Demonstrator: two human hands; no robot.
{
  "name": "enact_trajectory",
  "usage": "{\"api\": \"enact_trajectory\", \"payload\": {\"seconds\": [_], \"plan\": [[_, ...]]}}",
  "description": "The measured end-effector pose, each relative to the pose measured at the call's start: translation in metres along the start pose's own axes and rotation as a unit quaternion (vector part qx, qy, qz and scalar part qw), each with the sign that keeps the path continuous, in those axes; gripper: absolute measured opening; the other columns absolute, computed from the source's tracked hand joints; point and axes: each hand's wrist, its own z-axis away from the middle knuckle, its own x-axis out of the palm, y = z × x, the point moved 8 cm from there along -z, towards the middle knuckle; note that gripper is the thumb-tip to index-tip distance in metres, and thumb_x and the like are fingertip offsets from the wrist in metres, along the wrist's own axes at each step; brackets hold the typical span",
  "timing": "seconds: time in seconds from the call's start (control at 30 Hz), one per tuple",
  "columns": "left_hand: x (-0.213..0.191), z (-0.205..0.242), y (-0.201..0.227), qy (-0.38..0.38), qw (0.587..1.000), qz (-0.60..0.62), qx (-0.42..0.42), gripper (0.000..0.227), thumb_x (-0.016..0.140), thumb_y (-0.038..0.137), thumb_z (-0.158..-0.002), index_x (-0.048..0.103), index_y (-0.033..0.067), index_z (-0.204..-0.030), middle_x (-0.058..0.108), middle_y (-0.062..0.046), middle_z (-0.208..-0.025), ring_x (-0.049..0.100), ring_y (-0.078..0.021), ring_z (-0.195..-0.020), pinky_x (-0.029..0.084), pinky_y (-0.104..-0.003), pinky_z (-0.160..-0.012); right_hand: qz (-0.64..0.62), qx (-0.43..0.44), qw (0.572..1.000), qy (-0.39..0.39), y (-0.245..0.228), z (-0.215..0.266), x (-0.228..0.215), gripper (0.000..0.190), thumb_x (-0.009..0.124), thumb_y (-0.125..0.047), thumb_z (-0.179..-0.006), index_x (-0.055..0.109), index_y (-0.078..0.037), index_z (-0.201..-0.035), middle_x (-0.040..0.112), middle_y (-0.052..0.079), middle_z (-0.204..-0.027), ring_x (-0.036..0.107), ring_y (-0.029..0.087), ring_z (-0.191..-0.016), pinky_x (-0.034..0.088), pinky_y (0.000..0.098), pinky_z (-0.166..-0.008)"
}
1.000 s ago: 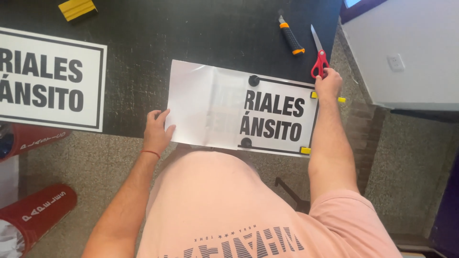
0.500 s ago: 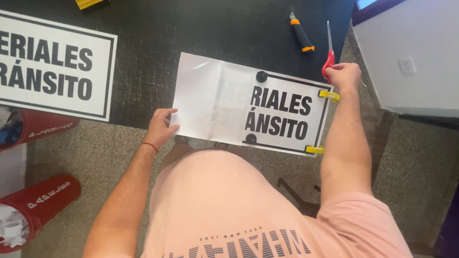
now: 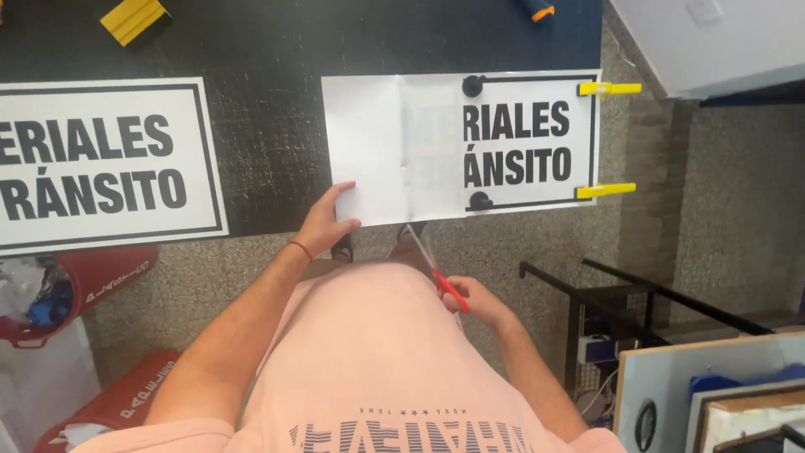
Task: The person applies a printed sign reading 'MATERIALES EN TRÁNSITO' onto a metal sheet. They align the sign, secure it with clips, apply a transfer film, trim the excess with scissors, and smooth the surface with a squeegee.
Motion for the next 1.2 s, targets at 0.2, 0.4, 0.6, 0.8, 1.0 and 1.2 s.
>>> {"api": "enact_trajectory", "payload": {"seconds": [0.2, 0.4, 0.6, 0.8, 1.0, 1.2], "plan": [[0.000, 0.015, 0.020, -0.001, 0.998, 0.028, 0.047, 0.090, 0.083, 0.000, -0.097, 0.040, 0.0082, -0.176, 0.043, -0.036, -0.175, 0.037, -0.0559, -0.164, 0.035, -0.067, -0.136, 0.030, 0.045, 0.998, 0.013, 0.049, -0.023, 0.054, 0.039, 0.088, -0.046, -0.098, 0.081, -0.008, -0.104, 0.079, 0.007, -0.086, 0.076, 0.017, -0.079, 0.060, 0.0308, -0.071], [0.005, 0.008, -0.002, 0.014, 0.997, 0.022, 0.067, 0.096, 0.086, 0.004, -0.096, 0.038, 0.0153, -0.179, 0.042, -0.027, -0.180, 0.035, -0.0485, -0.167, 0.033, -0.059, -0.138, -0.003, 0.027, 0.997, 0.071, 0.089, -0.090, 0.062, 0.040, 0.087, -0.049, -0.102, 0.077, -0.011, -0.096, 0.077, 0.007, -0.072, 0.076, 0.016, -0.063, 0.061, 0.0275, -0.061], [0.008, 0.002, -0.009, 0.027, 0.997, 0.009, 0.067, 0.098, 0.085, 0.002, -0.097, 0.034, 0.0136, -0.180, 0.039, -0.029, -0.181, 0.033, -0.0489, -0.168, 0.031, -0.060, -0.140, -0.078, 0.026, 0.991, 0.102, 0.060, -0.094, 0.078, 0.042, 0.087, -0.046, -0.105, 0.072, -0.007, -0.099, 0.076, 0.014, -0.071, 0.079, 0.024, -0.056, 0.066, 0.0329, -0.055], [-0.001, -0.004, -0.005, 0.084, 0.946, -0.310, 0.047, 0.104, 0.098, 0.038, -0.089, 0.044, 0.0202, -0.176, 0.053, -0.013, -0.150, 0.073, -0.0393, -0.134, 0.066, -0.049, -0.109, -0.119, 0.013, 0.986, 0.120, 0.063, -0.096, 0.074, 0.041, 0.087, -0.044, -0.106, 0.072, -0.006, -0.099, 0.074, 0.013, -0.068, 0.078, 0.022, -0.052, 0.065, 0.0305, -0.052], [-0.019, -0.009, 0.027, 0.079, 0.844, -0.525, 0.072, 0.132, 0.095, 0.074, -0.075, 0.037, 0.0252, -0.183, 0.017, -0.011, -0.192, 0.026, -0.0451, -0.168, 0.041, -0.053, -0.121, -0.114, 0.007, 0.986, 0.120, 0.063, -0.097, 0.073, 0.042, 0.088, -0.043, -0.105, 0.072, -0.005, -0.097, 0.074, 0.013, -0.067, 0.078, 0.022, -0.052, 0.065, 0.0297, -0.051], [-0.015, -0.032, 0.005, 0.017, 0.838, -0.544, 0.037, 0.156, 0.093, 0.084, -0.066, 0.016, 0.0207, -0.187, 0.006, -0.004, -0.196, 0.009, -0.0420, -0.175, 0.029, -0.065, -0.127, -0.118, 0.004, 0.985, 0.125, 0.059, -0.095, 0.074, 0.041, 0.090, -0.040, -0.103, 0.071, -0.004, -0.097, 0.072, 0.012, -0.065, 0.076, 0.020, -0.050, 0.063, 0.0286, -0.049]]}}
